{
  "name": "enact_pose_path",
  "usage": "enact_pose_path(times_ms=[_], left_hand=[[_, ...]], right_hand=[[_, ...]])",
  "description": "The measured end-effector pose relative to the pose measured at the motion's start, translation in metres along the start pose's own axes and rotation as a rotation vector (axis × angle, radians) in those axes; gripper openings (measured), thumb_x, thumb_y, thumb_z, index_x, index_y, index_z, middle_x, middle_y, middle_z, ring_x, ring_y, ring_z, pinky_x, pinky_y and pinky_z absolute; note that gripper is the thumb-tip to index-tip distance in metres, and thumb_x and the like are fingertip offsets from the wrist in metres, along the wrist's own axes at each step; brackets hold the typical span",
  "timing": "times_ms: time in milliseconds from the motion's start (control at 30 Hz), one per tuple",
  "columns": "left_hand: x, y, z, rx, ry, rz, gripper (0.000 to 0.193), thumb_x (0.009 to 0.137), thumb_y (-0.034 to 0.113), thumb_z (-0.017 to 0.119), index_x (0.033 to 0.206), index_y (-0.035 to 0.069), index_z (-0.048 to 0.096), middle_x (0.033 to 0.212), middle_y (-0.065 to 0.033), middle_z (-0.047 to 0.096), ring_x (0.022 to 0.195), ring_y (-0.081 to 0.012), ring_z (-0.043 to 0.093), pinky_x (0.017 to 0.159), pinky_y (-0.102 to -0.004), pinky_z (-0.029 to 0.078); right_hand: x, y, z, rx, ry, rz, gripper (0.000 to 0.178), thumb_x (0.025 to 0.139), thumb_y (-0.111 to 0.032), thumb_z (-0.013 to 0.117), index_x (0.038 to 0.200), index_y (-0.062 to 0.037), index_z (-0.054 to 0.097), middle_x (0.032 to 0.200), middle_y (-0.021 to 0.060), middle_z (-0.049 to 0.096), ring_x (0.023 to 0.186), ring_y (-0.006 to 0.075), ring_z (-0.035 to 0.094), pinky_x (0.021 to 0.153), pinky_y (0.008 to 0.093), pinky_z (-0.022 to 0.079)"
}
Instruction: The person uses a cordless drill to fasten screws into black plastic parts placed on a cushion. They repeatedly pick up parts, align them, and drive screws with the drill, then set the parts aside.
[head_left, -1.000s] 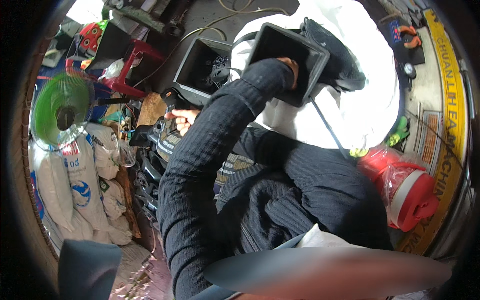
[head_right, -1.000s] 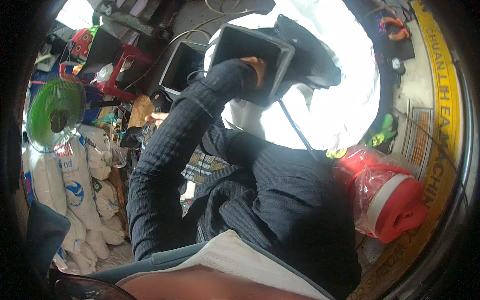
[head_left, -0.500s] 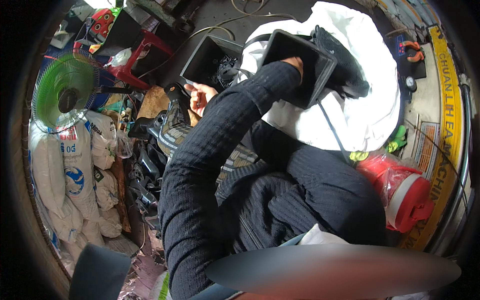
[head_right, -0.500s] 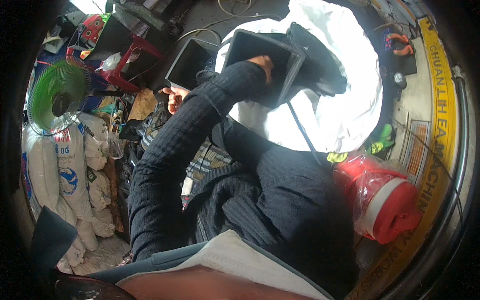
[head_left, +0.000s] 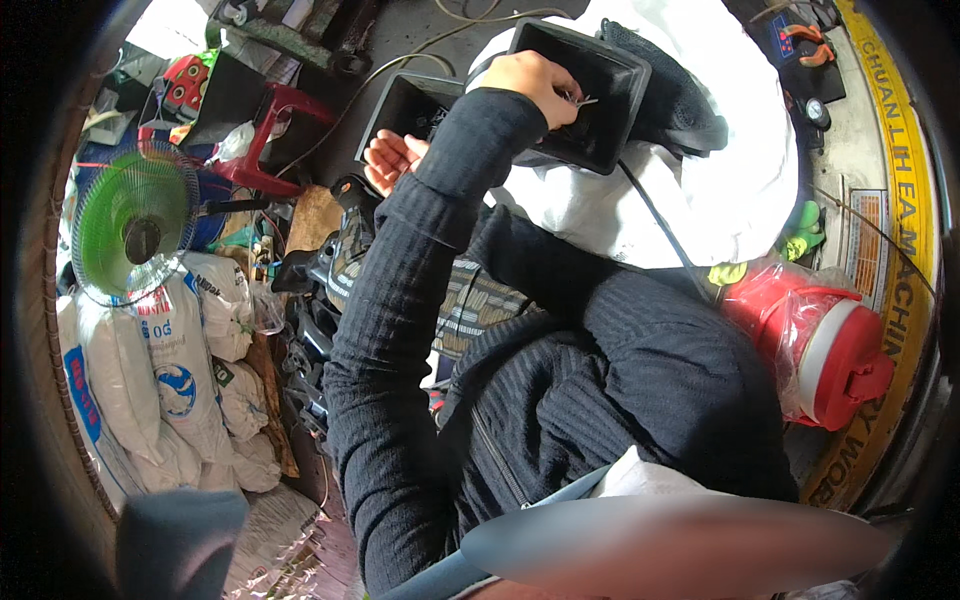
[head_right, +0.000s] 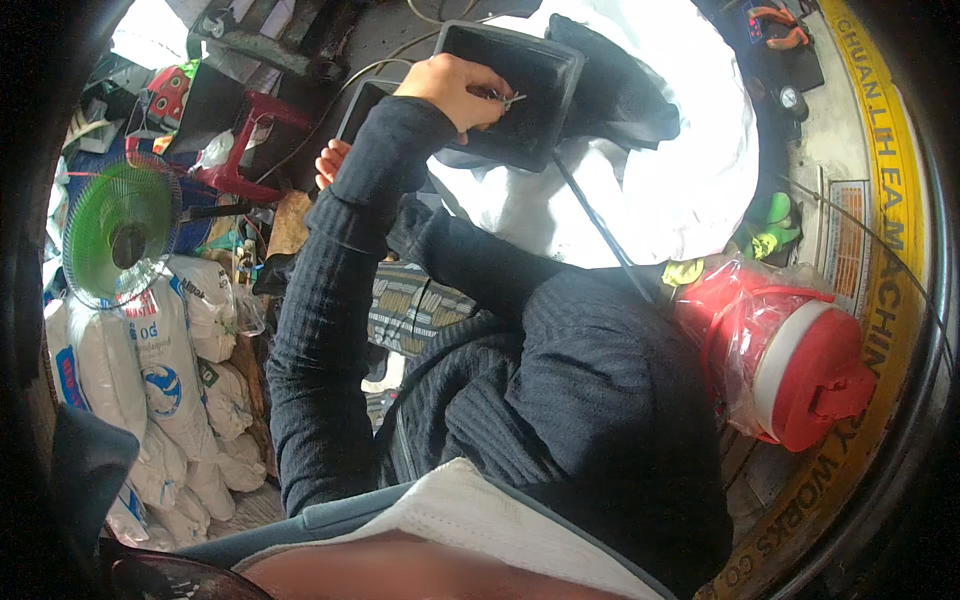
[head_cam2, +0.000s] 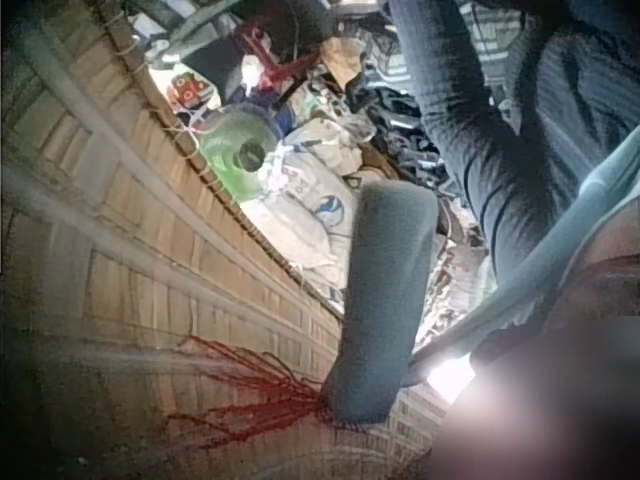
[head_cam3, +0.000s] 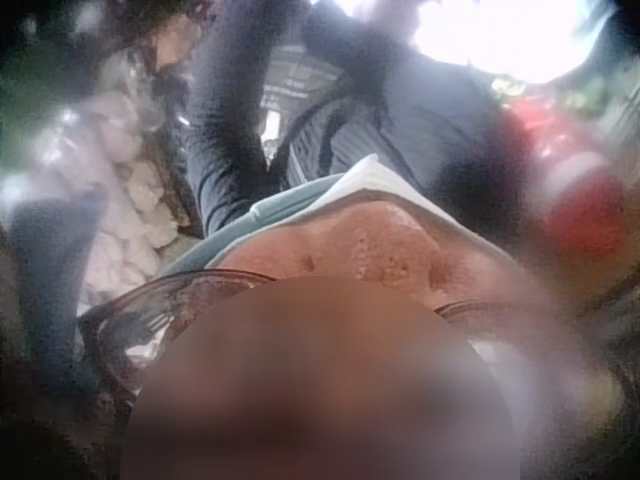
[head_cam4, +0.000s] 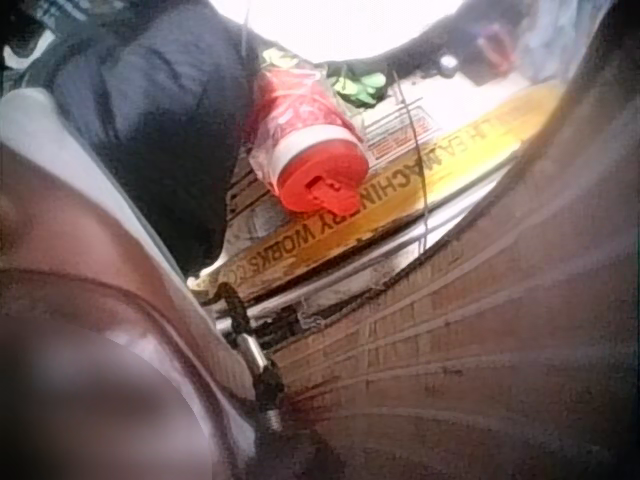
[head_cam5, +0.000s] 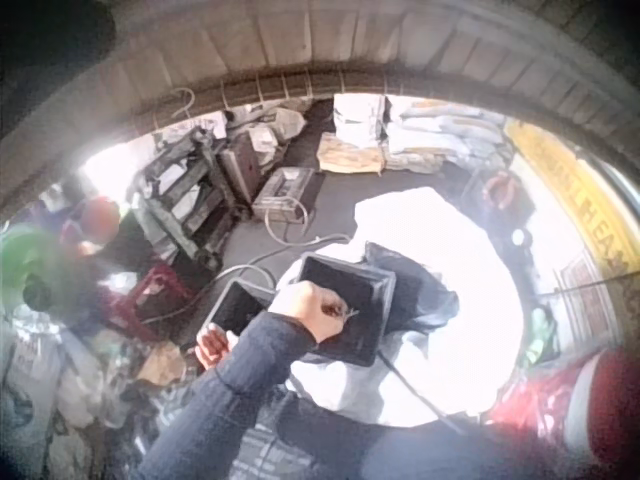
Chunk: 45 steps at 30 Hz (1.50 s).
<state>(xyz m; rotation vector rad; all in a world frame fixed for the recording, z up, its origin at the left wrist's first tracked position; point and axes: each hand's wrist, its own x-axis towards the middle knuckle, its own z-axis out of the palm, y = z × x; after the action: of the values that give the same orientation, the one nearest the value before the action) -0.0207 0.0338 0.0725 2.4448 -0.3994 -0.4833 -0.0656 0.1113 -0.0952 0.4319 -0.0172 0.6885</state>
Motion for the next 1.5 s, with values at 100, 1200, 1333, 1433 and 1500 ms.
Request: enact_pose_path(times_ms=[100, 1200, 1333, 1433, 1500], left_hand=[[-0.030, -0.021, -0.027, -0.347, -0.037, -0.069, 0.028, 0.078, 0.018, 0.067, 0.104, 0.008, 0.068, 0.080, -0.0066, 0.068, 0.059, -0.0094, 0.063, 0.051, -0.0232, 0.053], [-0.449, -0.252, 0.186, -0.417, 1.280, -0.998, 0.014, 0.075, 0.010, 0.070, 0.086, 0.005, 0.064, 0.080, -0.0023, 0.062, 0.067, -0.0078, 0.058, 0.060, -0.0226, 0.047], [-0.444, -0.286, 0.195, -0.251, 1.154, -1.040, 0.015, 0.071, 0.018, 0.072, 0.080, 0.007, 0.066, 0.075, -0.0047, 0.061, 0.060, -0.0133, 0.060, 0.058, -0.0264, 0.048], [-0.430, -0.309, 0.201, -0.099, 1.107, -1.062, 0.016, 0.069, 0.023, 0.071, 0.078, 0.011, 0.065, 0.076, -0.0043, 0.060, 0.061, -0.0204, 0.061, 0.058, -0.0327, 0.049], [-0.427, -0.314, 0.206, -0.102, 1.065, -1.081, 0.017, 0.069, 0.024, 0.071, 0.078, 0.011, 0.065, 0.077, -0.0034, 0.060, 0.061, -0.0197, 0.061, 0.057, -0.0324, 0.049]], right_hand=[[0.011, 0.020, -0.004, -0.134, 0.031, -0.006, 0.038, 0.096, -0.029, 0.036, 0.121, -0.0041, 0.048, 0.114, 0.0097, 0.057, 0.110, 0.0239, 0.053, 0.098, 0.0410, 0.040], [-0.093, 0.155, -0.170, -1.034, 0.671, 1.030, 0.027, 0.092, -0.028, 0.054, 0.105, -0.0062, 0.064, 0.066, -0.0071, 0.046, 0.046, 0.0018, 0.035, 0.041, 0.0179, 0.030], [-0.075, 0.142, -0.196, -1.713, 0.636, 0.865, 0.035, 0.082, -0.038, 0.067, 0.097, -0.0058, 0.068, 0.078, -0.0004, 0.062, 0.056, 0.0060, 0.049, 0.051, 0.0198, 0.040], [-0.084, 0.131, -0.238, -1.896, 0.531, 0.967, 0.056, 0.068, -0.051, 0.076, 0.093, -0.0014, 0.068, 0.088, 0.0071, 0.067, 0.082, 0.0142, 0.061, 0.076, 0.0253, 0.047], [-0.090, 0.144, -0.230, -1.907, 0.421, 1.043, 0.053, 0.067, -0.052, 0.076, 0.086, -0.0025, 0.067, 0.078, 0.0032, 0.065, 0.072, 0.0113, 0.058, 0.069, 0.0244, 0.046]])
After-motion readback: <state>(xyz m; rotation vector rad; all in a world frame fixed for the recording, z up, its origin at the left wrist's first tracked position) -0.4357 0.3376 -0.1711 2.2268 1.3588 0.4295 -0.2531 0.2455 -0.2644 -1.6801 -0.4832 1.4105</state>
